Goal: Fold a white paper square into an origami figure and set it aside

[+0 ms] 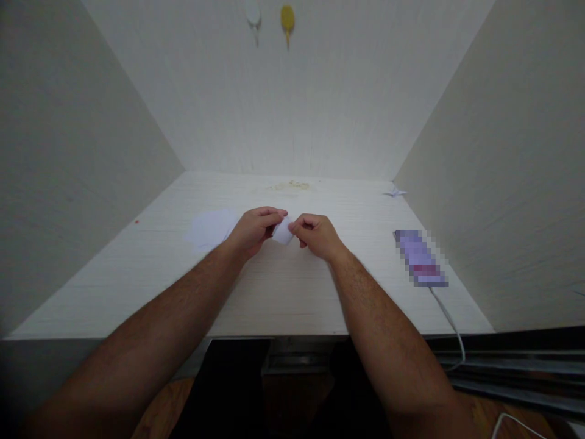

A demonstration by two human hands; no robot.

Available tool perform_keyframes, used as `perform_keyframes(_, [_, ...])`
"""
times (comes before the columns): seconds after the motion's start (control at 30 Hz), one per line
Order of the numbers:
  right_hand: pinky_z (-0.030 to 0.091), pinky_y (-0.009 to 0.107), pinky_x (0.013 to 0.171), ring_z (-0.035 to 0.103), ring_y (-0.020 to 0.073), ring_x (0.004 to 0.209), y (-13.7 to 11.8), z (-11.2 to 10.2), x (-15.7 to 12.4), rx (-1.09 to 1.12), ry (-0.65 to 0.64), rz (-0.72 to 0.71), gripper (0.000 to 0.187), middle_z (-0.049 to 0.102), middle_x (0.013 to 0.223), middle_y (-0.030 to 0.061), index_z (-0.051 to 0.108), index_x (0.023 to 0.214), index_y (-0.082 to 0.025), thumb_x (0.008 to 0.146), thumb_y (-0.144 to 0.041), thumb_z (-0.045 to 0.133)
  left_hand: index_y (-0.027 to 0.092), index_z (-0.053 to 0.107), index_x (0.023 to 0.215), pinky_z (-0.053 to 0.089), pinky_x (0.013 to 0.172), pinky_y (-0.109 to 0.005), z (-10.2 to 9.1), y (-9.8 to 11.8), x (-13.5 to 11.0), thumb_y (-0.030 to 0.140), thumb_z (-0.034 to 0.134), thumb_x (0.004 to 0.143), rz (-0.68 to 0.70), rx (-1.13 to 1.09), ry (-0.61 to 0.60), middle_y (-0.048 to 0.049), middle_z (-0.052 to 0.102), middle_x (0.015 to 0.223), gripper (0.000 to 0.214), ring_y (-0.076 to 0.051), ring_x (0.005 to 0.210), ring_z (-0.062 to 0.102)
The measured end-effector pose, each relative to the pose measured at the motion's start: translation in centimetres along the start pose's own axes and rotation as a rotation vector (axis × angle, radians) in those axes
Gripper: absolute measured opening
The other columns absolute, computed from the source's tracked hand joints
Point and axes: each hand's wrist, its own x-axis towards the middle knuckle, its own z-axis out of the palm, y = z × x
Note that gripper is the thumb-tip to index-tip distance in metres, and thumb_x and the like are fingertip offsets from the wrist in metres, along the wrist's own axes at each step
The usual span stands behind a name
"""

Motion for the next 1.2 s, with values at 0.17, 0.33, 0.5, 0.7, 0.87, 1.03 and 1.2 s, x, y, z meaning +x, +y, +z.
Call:
perform_keyframes(0.17, [0.038, 0.023, 0.045, 0.049, 0.0092, 0.044, 0.06, 0.01, 0.18, -0.01, 0.061, 0.006, 0.028, 0.054, 0.051, -0.0041, 0.062, 0.07, -0.018, 0.075, -0.045, 0.069, 0.012, 0.072, 0.072, 0.043, 0.056, -0.028, -0.11, -0.06, 0.01, 0.019, 0.075, 0.057, -0.032, -0.018, -0.03, -0.0062, 0.067, 0.068, 0.017, -0.013, 0.057, 0.057])
perform_keyframes(0.33, [0.032, 0.022, 0.041, 0.044, 0.0076, 0.041, 0.16, -0.03, 0.37, -0.037, 0.19, 0.044, 0.023, 0.059, 0.053, -0.0026, 0.062, 0.072, -0.018, 0.073, -0.039, 0.071, 0.012, 0.074, 0.076, 0.045, 0.059, -0.028, -0.32, -0.19, 0.02, 0.022, 0.078, 0.058, -0.012, -0.016, -0.07, -0.0074, 0.068, 0.072, 0.02, -0.013, 0.062, 0.058])
perform_keyframes(0.5, [0.034, 0.023, 0.045, 0.048, 0.0091, 0.045, -0.03, 0.0, 0.37, -0.075, 0.22, 0.025, 0.022, 0.057, 0.05, -0.0024, 0.063, 0.071, -0.017, 0.072, -0.037, 0.071, 0.013, 0.075, 0.074, 0.045, 0.059, -0.027, -0.34, -0.54, 0.06, 0.023, 0.079, 0.059, 0.017, 0.036, -0.091, -0.0083, 0.07, 0.074, 0.019, -0.012, 0.062, 0.059])
perform_keyframes(0.7, [0.032, 0.023, 0.045, 0.045, 0.0084, 0.046, 0.25, 0.1, 0.53, -0.105, 0.231, 0.01, 0.019, 0.054, 0.05, -0.0037, 0.063, 0.069, -0.017, 0.07, -0.034, 0.071, 0.013, 0.074, 0.074, 0.046, 0.057, -0.026, -0.3, -0.84, 0.3, 0.021, 0.076, 0.061, 0.043, 0.061, -0.086, -0.0058, 0.068, 0.068, 0.015, -0.011, 0.059, 0.058])
perform_keyframes(0.87, [0.03, 0.023, 0.046, 0.042, 0.0079, 0.046, 0.61, 0.18, 0.65, -0.126, 0.261, 0.002, 0.018, 0.051, 0.05, -0.0047, 0.063, 0.067, -0.017, 0.07, -0.033, 0.07, 0.013, 0.073, 0.074, 0.045, 0.057, -0.025, -0.21, -0.87, 0.25, 0.019, 0.074, 0.063, 0.049, 0.08, -0.09, -0.0045, 0.066, 0.066, 0.013, -0.01, 0.058, 0.057])
perform_keyframes(1.03, [0.031, 0.023, 0.046, 0.043, 0.0085, 0.046, 0.47, 0.27, 0.57, -0.142, 0.273, 0.011, 0.017, 0.052, 0.05, -0.0042, 0.063, 0.067, -0.017, 0.07, -0.033, 0.07, 0.012, 0.072, 0.075, 0.045, 0.055, -0.024, -0.11, -0.9, 0.14, 0.019, 0.073, 0.064, 0.055, 0.093, -0.088, -0.0032, 0.065, 0.063, 0.012, -0.01, 0.055, 0.056])
perform_keyframes(1.2, [0.031, 0.023, 0.046, 0.043, 0.0083, 0.045, 0.47, 0.32, 0.57, -0.158, 0.281, 0.017, 0.018, 0.052, 0.049, -0.0046, 0.062, 0.066, -0.017, 0.071, -0.033, 0.069, 0.013, 0.072, 0.075, 0.045, 0.055, -0.024, 0.0, -0.93, 0.11, 0.018, 0.072, 0.065, 0.055, 0.101, -0.083, -0.003, 0.064, 0.062, 0.011, -0.01, 0.056, 0.056])
